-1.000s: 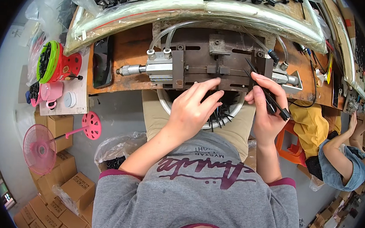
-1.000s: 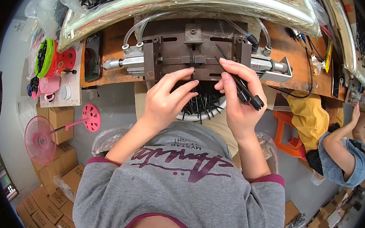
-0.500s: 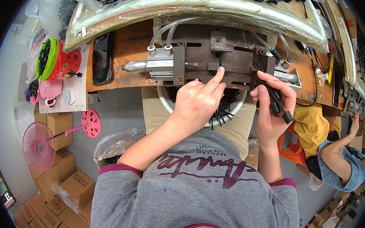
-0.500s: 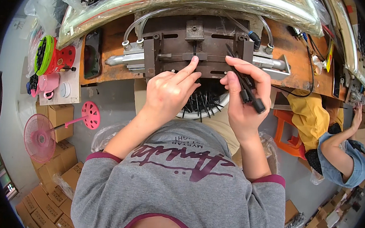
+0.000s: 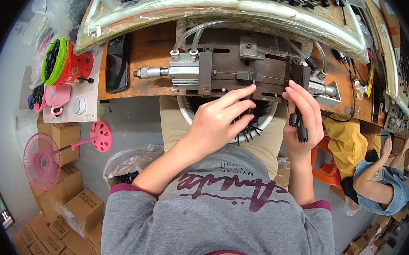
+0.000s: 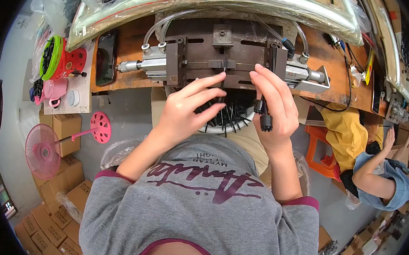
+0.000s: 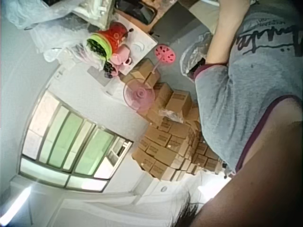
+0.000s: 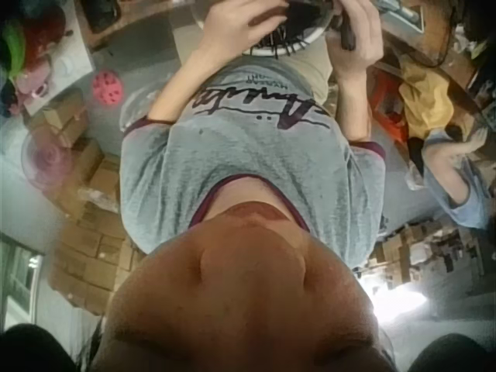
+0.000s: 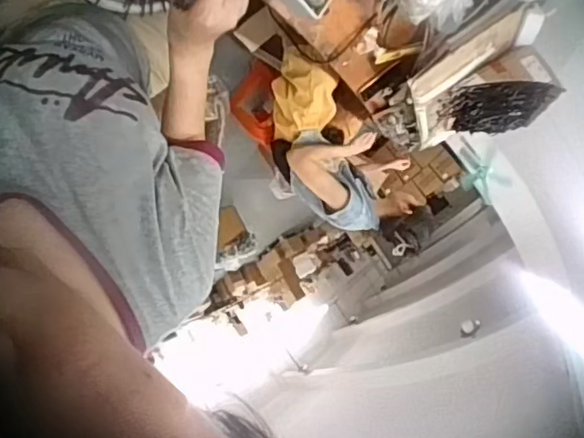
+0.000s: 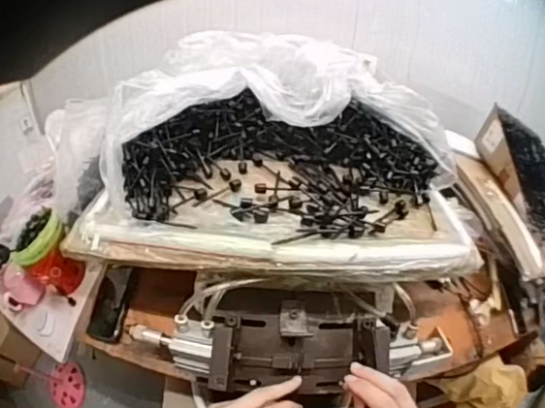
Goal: Using a pneumatic press to assemble or crimp black electronic components.
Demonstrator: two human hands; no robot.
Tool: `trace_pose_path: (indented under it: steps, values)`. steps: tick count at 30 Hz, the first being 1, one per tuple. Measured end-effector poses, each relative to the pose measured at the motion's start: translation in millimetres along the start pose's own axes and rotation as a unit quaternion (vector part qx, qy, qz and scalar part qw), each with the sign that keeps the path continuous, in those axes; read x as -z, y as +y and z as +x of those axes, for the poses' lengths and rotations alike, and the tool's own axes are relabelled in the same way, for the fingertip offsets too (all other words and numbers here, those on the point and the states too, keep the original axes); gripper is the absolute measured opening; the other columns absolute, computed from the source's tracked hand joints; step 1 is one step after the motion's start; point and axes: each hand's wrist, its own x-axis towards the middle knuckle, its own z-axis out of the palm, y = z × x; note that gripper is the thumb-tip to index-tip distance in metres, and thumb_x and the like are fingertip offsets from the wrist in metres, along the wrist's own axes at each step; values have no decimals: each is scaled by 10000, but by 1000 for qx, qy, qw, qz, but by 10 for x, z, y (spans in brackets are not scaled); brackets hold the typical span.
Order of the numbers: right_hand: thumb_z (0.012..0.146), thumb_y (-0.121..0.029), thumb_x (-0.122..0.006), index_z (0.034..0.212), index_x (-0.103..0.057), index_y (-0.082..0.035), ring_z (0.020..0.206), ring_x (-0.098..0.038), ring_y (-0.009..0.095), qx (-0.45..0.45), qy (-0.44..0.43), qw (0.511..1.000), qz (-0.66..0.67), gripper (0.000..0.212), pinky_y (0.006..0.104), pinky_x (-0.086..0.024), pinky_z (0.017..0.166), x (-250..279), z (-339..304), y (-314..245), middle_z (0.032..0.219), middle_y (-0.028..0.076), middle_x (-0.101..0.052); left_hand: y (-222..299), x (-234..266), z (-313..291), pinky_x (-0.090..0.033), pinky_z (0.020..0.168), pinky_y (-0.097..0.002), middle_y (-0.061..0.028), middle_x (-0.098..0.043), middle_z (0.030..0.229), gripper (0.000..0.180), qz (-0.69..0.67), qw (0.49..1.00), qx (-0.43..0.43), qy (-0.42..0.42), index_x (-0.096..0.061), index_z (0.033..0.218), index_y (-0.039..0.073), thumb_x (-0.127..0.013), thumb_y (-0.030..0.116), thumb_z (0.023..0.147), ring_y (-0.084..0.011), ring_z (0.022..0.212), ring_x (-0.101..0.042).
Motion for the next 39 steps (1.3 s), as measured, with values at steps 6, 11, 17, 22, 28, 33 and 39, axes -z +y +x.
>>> trace_pose_path:
  steps: [6,11,17,22,28,33,39]
  values:
    - [762,142,-691,1074,-625,71,921,-717,314,-28,40,996,79,326,349,-582,790,-87,-108,42,1008,210,-717,84,262,-186,-591,905,-378,-234,-654,1167,346,-506,831,221,-72,-583,1152,-78,-667,-160,826,-319,1074,-682]
    - [734,154,-676,958,-690,49,849,-715,296,29,23,999,14,247,330,-579,729,-39,46,-100,979,188,-722,198,418,-160,-598,898,-433,-237,-648,1168,499,-574,779,239,-81,-473,1284,-58,-650,-163,830,-352,1053,-684]
    - [661,111,-672,993,-722,57,805,-698,264,96,10,994,-47,340,320,-571,688,-10,62,-104,1017,175,-712,253,402,-172,-617,845,-430,-163,-648,1092,549,-626,735,257,-46,-463,1323,-58,-693,-92,826,-291,1024,-665]
    - [736,-61,-646,1061,-716,42,786,-687,255,171,-48,979,-95,348,315,-568,687,-120,77,-84,1086,166,-694,312,307,-76,-325,510,-185,-18,-691,1014,439,-327,936,122,-35,-684,1105,20,-862,51,705,-6,601,-403]
    - [752,-53,-639,1083,-713,52,846,-706,276,166,-44,980,-98,355,337,-586,722,-145,100,-15,1107,184,-695,316,281,-47,-405,483,-223,-39,-685,989,301,-125,990,40,39,-762,1012,96,-852,92,725,-64,614,-529]
    - [695,155,-586,1076,-696,83,876,-710,305,67,-23,995,-70,403,356,-586,749,-36,75,-15,1063,207,-694,-38,-37,-53,-519,568,-256,-56,-696,1180,278,122,988,-66,71,-745,981,87,-815,92,711,-126,675,-673]
    - [763,244,-542,1067,-555,81,936,-721,341,35,84,986,139,345,365,-607,769,-146,-113,101,1066,293,-678,-58,-147,45,-527,548,-268,-41,-685,1244,227,241,968,-74,22,-734,937,91,-787,126,720,-156,646,-693]
